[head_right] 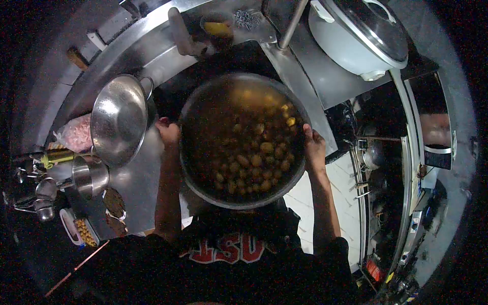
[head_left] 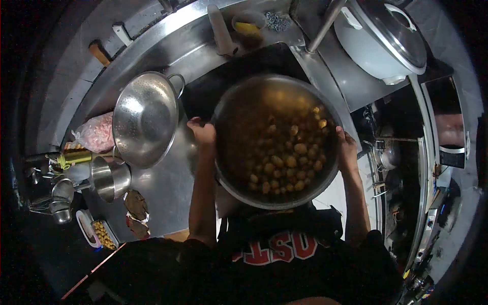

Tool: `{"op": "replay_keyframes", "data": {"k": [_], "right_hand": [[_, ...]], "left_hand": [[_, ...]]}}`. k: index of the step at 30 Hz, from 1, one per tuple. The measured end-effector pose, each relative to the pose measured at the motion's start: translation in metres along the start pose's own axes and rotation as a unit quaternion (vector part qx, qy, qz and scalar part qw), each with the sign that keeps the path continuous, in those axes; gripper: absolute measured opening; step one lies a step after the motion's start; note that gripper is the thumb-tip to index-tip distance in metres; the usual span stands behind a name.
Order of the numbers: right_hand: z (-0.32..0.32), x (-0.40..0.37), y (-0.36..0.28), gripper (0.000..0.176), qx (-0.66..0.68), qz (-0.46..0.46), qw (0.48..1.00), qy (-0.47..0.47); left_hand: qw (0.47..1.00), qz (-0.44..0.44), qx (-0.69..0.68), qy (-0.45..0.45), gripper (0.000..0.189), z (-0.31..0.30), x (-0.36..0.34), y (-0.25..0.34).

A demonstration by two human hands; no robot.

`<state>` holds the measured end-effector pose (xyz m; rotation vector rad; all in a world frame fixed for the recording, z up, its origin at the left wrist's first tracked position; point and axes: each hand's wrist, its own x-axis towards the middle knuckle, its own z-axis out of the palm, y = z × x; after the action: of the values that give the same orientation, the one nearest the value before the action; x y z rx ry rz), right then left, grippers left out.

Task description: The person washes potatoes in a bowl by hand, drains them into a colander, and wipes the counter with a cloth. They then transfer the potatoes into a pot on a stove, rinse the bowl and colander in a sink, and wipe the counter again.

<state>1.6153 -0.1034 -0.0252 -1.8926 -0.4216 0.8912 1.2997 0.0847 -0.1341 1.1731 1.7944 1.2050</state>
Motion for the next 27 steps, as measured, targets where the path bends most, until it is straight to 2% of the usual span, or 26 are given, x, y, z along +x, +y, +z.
{"op": "replay_keyframes", "data": {"k": [1, 3, 4, 6, 8, 9, 12, 16, 19, 21, 22, 24, 27], "right_hand": [[0.000, -0.001, 0.001, 0.048, -0.025, -0.003, 1.000, 0.008], [-0.003, 0.001, 0.006, 0.048, -0.050, -0.006, 0.999, 0.017], [-0.003, 0.002, 0.009, 0.049, -0.044, 0.000, 0.999, 0.008], [-0.005, 0.001, 0.013, 0.049, -0.041, 0.008, 0.999, -0.002], [-0.001, -0.011, -0.002, 0.049, -0.032, 0.006, 0.999, 0.012], [-0.003, -0.009, 0.003, 0.049, -0.035, 0.007, 0.999, 0.011], [-0.010, 0.004, 0.026, 0.049, -0.014, 0.011, 1.000, -0.004], [-0.014, 0.005, 0.032, 0.051, -0.008, 0.007, 1.000, -0.013], [-0.006, -0.016, 0.002, 0.052, -0.018, 0.005, 1.000, -0.003], [-0.011, -0.015, 0.006, 0.051, -0.015, 0.006, 1.000, 0.010], [-0.018, -0.002, 0.025, 0.050, -0.034, 0.007, 0.999, 0.008], [-0.018, -0.004, 0.023, 0.049, -0.053, 0.008, 0.999, 0.006], [-0.018, -0.012, 0.016, 0.041, -0.029, 0.019, 0.999, -0.012]], "left_hand": [[1.000, -0.001, 0.000, -0.001, 0.037, -0.001, 0.001, -0.006], [0.993, -0.102, -0.037, -0.040, 0.038, -0.007, -0.006, 0.019], [0.993, -0.103, -0.038, -0.040, 0.038, -0.006, -0.006, 0.015], [0.998, -0.051, -0.025, -0.007, 0.036, -0.004, -0.007, 0.005], [0.996, -0.074, -0.019, -0.038, 0.039, -0.010, -0.011, 0.017], [0.993, -0.092, -0.013, -0.067, 0.041, -0.012, -0.013, 0.020], [0.992, -0.094, -0.019, -0.079, 0.041, -0.011, -0.010, 0.011], [0.993, -0.088, -0.038, -0.072, 0.041, -0.011, -0.011, 0.001], [0.995, -0.059, 0.026, -0.072, 0.039, -0.016, -0.020, 0.021], [0.992, -0.089, -0.036, -0.083, 0.033, -0.019, -0.022, 0.025], [0.991, -0.090, -0.036, -0.087, 0.033, -0.018, -0.022, 0.023], [0.996, -0.066, -0.003, -0.067, 0.034, -0.017, -0.022, 0.021], [0.993, -0.081, 0.030, -0.086, 0.036, -0.021, -0.026, 0.029]]}}
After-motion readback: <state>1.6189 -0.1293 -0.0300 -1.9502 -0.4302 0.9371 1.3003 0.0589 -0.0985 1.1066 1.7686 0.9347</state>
